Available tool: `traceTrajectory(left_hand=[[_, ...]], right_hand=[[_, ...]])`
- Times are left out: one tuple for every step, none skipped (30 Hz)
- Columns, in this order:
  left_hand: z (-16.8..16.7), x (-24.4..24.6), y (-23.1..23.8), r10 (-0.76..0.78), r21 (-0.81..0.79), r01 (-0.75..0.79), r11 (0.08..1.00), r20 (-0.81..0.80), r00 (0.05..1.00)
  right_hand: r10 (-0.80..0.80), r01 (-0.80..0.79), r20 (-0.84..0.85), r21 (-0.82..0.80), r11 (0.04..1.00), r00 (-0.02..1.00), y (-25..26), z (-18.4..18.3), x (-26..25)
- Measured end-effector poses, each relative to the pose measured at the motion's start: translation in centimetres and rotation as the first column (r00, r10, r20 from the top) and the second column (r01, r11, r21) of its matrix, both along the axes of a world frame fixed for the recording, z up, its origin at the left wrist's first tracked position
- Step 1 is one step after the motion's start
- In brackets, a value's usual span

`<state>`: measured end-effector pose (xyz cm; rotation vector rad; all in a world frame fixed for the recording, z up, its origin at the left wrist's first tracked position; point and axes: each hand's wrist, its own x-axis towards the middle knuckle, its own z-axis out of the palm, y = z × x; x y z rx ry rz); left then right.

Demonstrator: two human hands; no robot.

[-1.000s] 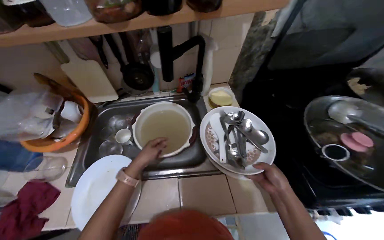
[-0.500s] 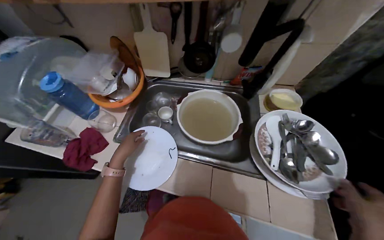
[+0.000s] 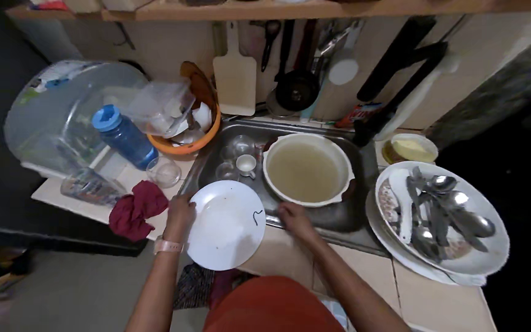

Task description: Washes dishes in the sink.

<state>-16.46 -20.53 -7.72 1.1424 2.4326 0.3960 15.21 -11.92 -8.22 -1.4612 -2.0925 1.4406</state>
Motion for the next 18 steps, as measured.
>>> traceTrajectory(left_hand=[[-0.1,-0.1,-0.2,0.034,-0.015,-0.034,0.999,-0.001,0.999],[-0.2,-0.3,-0.5,0.058,-0.04,-0.057,0.998,0.003,0.998],[-0.1,-0.4,-0.8,0.071,-0.077,-0.07,0.995,0.012,0.997],[0.0,-0.6,-1.0,0.071,-0.114,-0.068,0.991,0.024,0.997],[0.0,-0.7,-1.2,0.058,-0.139,-0.051,0.989,0.042,0.997],[-0.2,-0.8,-1.2,0.038,-0.151,-0.027,0.988,0.071,0.997],[-0.4,-0.9,-1.1,0.022,-0.149,-0.007,0.989,0.098,0.995],[-0.6,-0.9,-1.0,0.017,-0.138,-0.001,0.99,0.114,0.993],[-0.7,-0.9,-0.9,0.019,-0.119,-0.004,0.993,0.122,0.992],[-0.7,-1.0,-0.8,0.025,-0.09,-0.013,0.996,0.128,0.991],[-0.5,-1.0,-0.5,0.03,-0.049,-0.023,0.999,0.139,0.99],[-0.2,-1.1,-0.2,0.027,-0.002,-0.027,1.0,0.157,0.987],[0.0,-1.2,0.2,0.02,0.057,-0.031,0.998,0.191,0.981],[0.3,-1.2,0.6,0.012,0.131,-0.046,0.99,0.247,0.969],[0.8,-0.8,1.1,0.007,0.211,-0.081,0.974,0.329,0.944],[1.3,-0.1,1.7,-0.006,0.284,-0.131,0.95,0.435,0.9],[1.9,0.7,2.3,-0.028,0.329,-0.186,0.926,0.551,0.834],[2.5,1.6,3.1,-0.043,0.343,-0.245,0.907,0.654,0.755]], right_hand=[[0.028,-0.027,0.025,-0.067,0.997,0.999,0.1,-0.2,-1.3],[0.042,-0.037,0.045,-0.116,0.993,0.998,0.2,-0.3,-2.4],[0.045,-0.036,0.055,-0.155,0.987,0.997,0.2,-0.5,-3.5],[0.037,-0.027,0.05,-0.188,0.982,0.998,0.3,-0.6,-4.3],[0.03,-0.02,0.044,-0.21,0.978,0.999,0.3,-0.6,-4.9],[0.028,-0.018,0.048,-0.212,0.977,0.998,0.4,-0.5,-5.3],[0.034,-0.022,0.058,-0.194,0.981,0.998,0.6,-0.5,-5.6],[0.04,-0.028,0.068,-0.167,0.986,0.997,0.7,-0.5,-5.7],[0.043,-0.031,0.079,-0.141,0.99,0.996,0.9,-0.6,-5.9],[0.041,-0.03,0.091,-0.119,0.992,0.995,1.2,-0.6,-6.0],[0.031,-0.021,0.096,-0.11,0.994,0.995,1.6,-0.5,-6.0],[0.014,-0.004,0.094,-0.104,0.995,0.996,2.1,-0.2,-5.9],[-0.011,0.019,0.081,-0.101,0.995,0.997,2.6,0.1,-5.7],[-0.043,0.049,0.055,-0.107,0.993,0.998,3.3,0.6,-5.5],[-0.073,0.075,0.022,-0.114,0.991,0.997,4.1,1.1,-5.2],[-0.1,0.098,-0.015,-0.111,0.989,0.995,5.0,1.4,-4.8],[-0.124,0.119,-0.043,-0.101,0.988,0.991,5.9,1.8,-4.4],[-0.141,0.136,-0.064,-0.085,0.987,0.988,6.9,2.1,-4.0]])
